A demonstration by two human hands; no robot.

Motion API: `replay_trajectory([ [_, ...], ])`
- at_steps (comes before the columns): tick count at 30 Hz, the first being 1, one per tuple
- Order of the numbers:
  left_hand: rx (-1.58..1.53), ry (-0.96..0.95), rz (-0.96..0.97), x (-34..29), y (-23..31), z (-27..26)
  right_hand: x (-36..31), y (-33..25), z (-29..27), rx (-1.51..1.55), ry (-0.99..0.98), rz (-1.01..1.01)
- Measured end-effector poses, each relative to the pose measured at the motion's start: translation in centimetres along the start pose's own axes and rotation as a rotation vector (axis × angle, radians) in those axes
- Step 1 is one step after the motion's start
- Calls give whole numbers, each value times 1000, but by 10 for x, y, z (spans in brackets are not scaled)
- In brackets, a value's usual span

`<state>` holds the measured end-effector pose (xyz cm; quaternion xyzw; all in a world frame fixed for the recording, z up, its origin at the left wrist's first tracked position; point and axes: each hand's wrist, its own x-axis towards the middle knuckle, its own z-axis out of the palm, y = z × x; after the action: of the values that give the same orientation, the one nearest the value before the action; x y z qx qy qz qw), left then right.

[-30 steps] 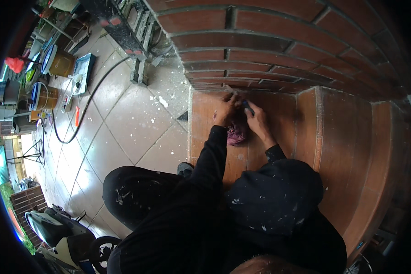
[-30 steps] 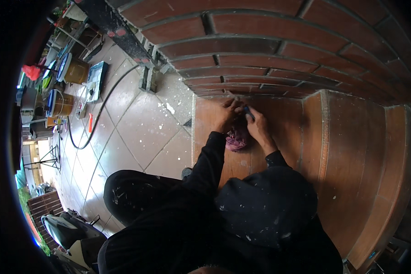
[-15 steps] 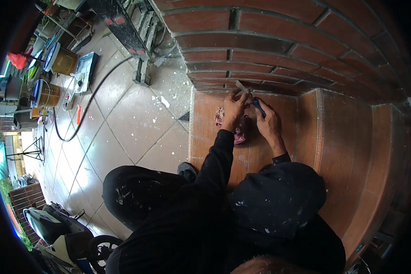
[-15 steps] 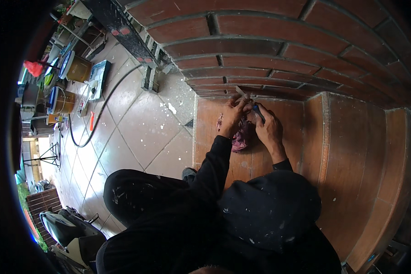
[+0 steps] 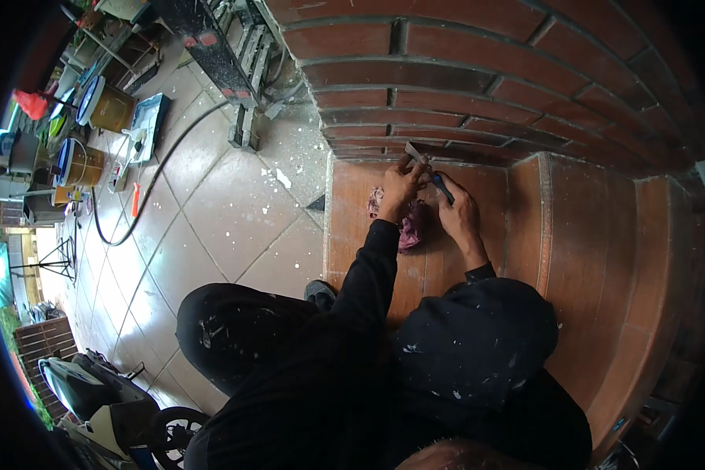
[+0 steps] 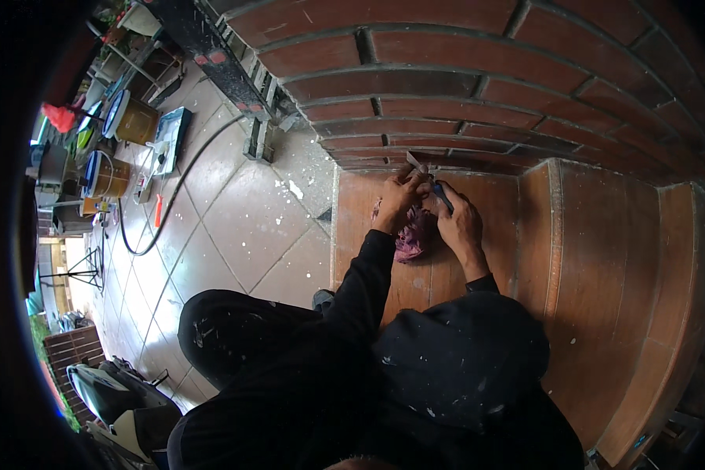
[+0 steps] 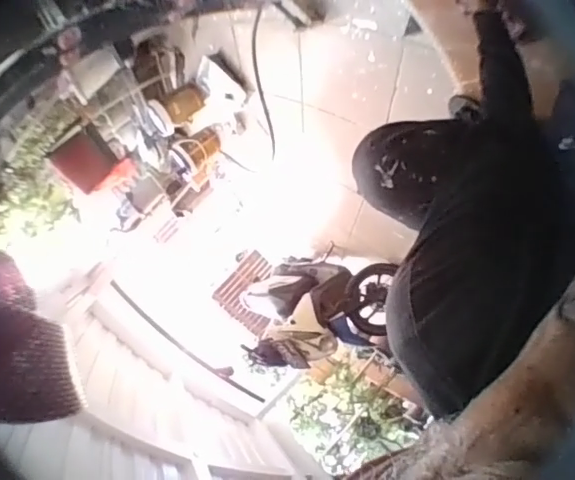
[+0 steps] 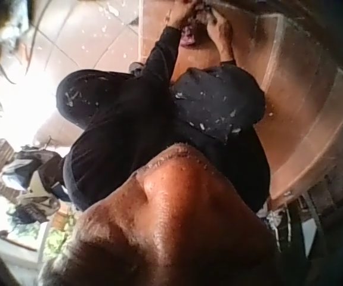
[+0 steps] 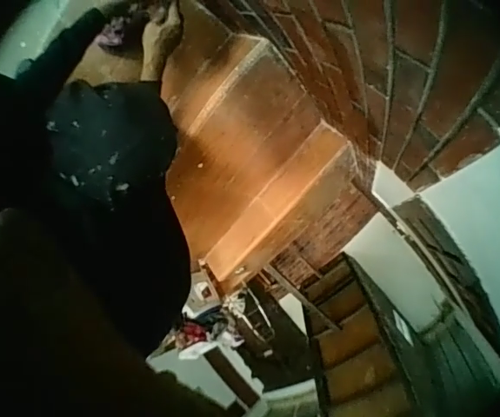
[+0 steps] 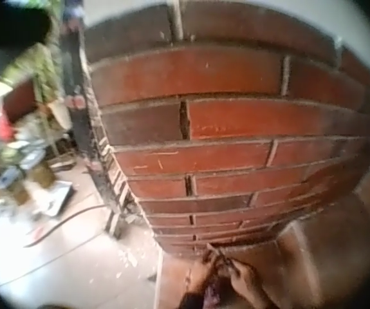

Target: Scraping mortar or debris from a brick wall and wiping it clean with a rag.

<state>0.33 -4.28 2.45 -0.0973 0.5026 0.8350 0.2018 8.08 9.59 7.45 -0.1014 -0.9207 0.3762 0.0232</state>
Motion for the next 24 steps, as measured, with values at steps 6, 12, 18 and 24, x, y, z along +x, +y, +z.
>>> replay_trajectory([
  [6,-25,-8,-35,0,2,-2,0,-2,0,-38,-34,20],
  [12,-38,-18,-10,2,0,1,-1,-2,1,-37,-9,26],
  [18,-9,28,-86,1,1,-3,0,-3,1,-83,-5,10],
  [24,103,-67,86,-4,6,-4,1,-4,-3,-37,-20,15],
])
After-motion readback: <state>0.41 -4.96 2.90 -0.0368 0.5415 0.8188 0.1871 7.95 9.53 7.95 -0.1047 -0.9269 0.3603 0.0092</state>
